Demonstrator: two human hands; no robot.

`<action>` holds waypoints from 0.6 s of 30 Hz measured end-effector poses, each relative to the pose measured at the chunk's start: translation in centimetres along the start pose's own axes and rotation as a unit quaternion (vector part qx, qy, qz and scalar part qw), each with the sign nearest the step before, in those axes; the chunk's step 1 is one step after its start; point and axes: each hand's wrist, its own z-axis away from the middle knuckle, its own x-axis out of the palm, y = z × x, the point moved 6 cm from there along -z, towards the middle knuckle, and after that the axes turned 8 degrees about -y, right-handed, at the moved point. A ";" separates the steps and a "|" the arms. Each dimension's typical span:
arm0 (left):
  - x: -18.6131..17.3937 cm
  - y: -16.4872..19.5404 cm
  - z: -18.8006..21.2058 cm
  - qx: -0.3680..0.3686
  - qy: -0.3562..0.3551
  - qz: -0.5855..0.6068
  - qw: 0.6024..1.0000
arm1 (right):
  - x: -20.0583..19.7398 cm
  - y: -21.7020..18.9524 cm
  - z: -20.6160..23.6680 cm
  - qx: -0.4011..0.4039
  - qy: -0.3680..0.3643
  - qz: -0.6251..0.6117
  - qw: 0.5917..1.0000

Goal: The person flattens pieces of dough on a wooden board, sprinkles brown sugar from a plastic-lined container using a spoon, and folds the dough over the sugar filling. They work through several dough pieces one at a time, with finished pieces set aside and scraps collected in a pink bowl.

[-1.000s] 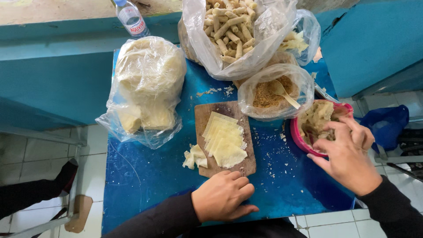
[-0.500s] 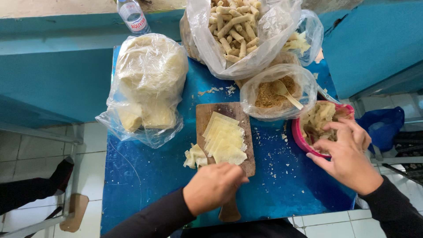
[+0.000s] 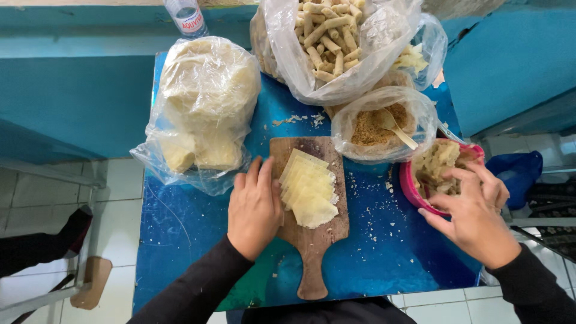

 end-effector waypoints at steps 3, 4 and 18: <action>0.8 -0.7 0.0 -0.009 -0.029 -0.011 0.999 | 0.2 0.6 0.1 0.016 0.008 -0.020 1.000; 1.0 -0.8 0.0 -0.007 -0.037 -0.010 0.999 | 0.1 0.8 0.1 0.022 0.011 -0.025 0.999; 1.4 0.5 0.8 0.004 -0.066 -0.035 0.997 | -2.1 -10.2 -3.3 -0.225 -0.061 -0.216 0.948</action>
